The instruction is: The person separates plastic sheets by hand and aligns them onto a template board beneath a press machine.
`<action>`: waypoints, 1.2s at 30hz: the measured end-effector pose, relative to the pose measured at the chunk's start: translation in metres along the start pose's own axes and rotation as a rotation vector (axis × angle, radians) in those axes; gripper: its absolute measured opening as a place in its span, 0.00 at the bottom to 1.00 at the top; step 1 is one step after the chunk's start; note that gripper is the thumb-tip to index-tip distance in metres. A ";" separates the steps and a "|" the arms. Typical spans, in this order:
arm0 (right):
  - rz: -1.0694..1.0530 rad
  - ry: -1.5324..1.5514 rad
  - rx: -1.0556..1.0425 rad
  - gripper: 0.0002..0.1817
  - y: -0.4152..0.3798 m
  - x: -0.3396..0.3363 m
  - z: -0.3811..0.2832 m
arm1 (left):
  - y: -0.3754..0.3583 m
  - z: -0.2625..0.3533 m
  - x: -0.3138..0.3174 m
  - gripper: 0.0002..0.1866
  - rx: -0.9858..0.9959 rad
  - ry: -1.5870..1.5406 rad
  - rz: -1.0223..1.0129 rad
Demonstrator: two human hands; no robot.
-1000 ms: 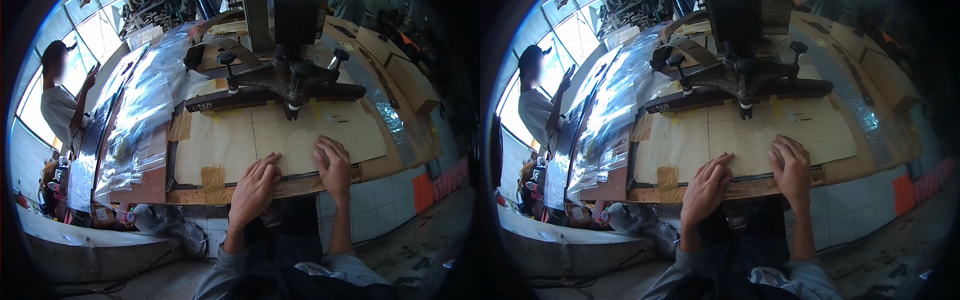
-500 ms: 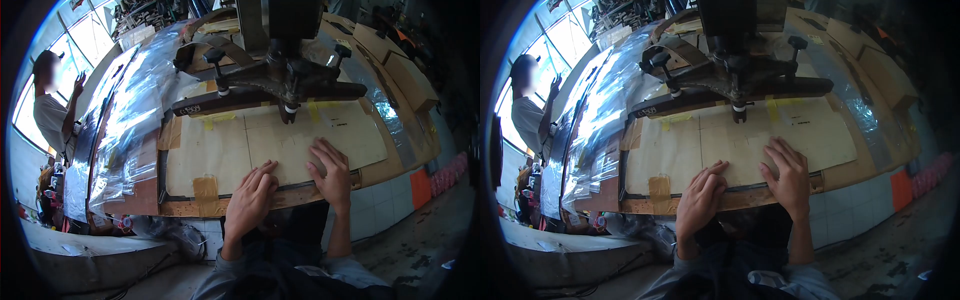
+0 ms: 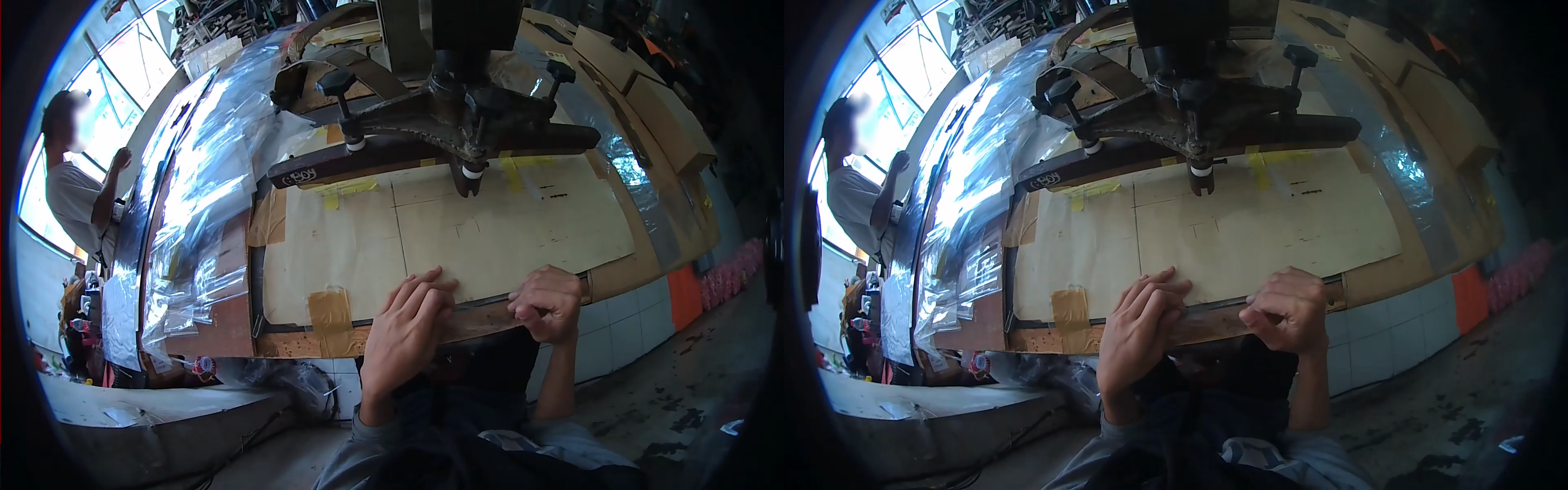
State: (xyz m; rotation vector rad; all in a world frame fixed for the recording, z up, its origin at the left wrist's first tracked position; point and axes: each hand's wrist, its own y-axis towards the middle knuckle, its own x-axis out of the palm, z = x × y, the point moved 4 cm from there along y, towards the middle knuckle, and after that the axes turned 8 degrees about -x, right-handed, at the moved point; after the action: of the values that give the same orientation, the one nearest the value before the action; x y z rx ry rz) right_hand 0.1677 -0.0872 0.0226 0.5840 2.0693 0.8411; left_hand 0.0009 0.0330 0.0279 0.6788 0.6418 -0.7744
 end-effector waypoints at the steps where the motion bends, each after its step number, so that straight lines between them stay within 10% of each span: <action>1: -0.009 0.039 -0.014 0.22 -0.002 0.000 0.001 | 0.000 0.000 -0.001 0.05 -0.001 -0.020 0.000; 8: 0.271 0.292 0.191 0.19 -0.003 -0.013 0.012 | -0.004 -0.001 -0.003 0.05 -0.019 -0.064 -0.042; 12: -0.014 -0.202 0.454 0.09 0.032 -0.028 0.031 | -0.001 0.001 -0.004 0.05 -0.021 -0.065 -0.044; 21: -0.417 -0.440 0.276 0.16 0.074 -0.010 0.089 | 0.001 -0.001 -0.006 0.04 -0.037 -0.080 -0.059; 36: -0.398 0.723 0.714 0.05 0.079 -0.033 0.041 | -0.004 -0.015 -0.019 0.03 -0.051 -0.528 -0.008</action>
State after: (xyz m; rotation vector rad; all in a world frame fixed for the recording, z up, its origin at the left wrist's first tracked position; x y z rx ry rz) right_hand 0.2287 -0.0412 0.0785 0.1995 3.0382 0.0294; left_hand -0.0165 0.0495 0.0314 0.3987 0.1820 -0.8966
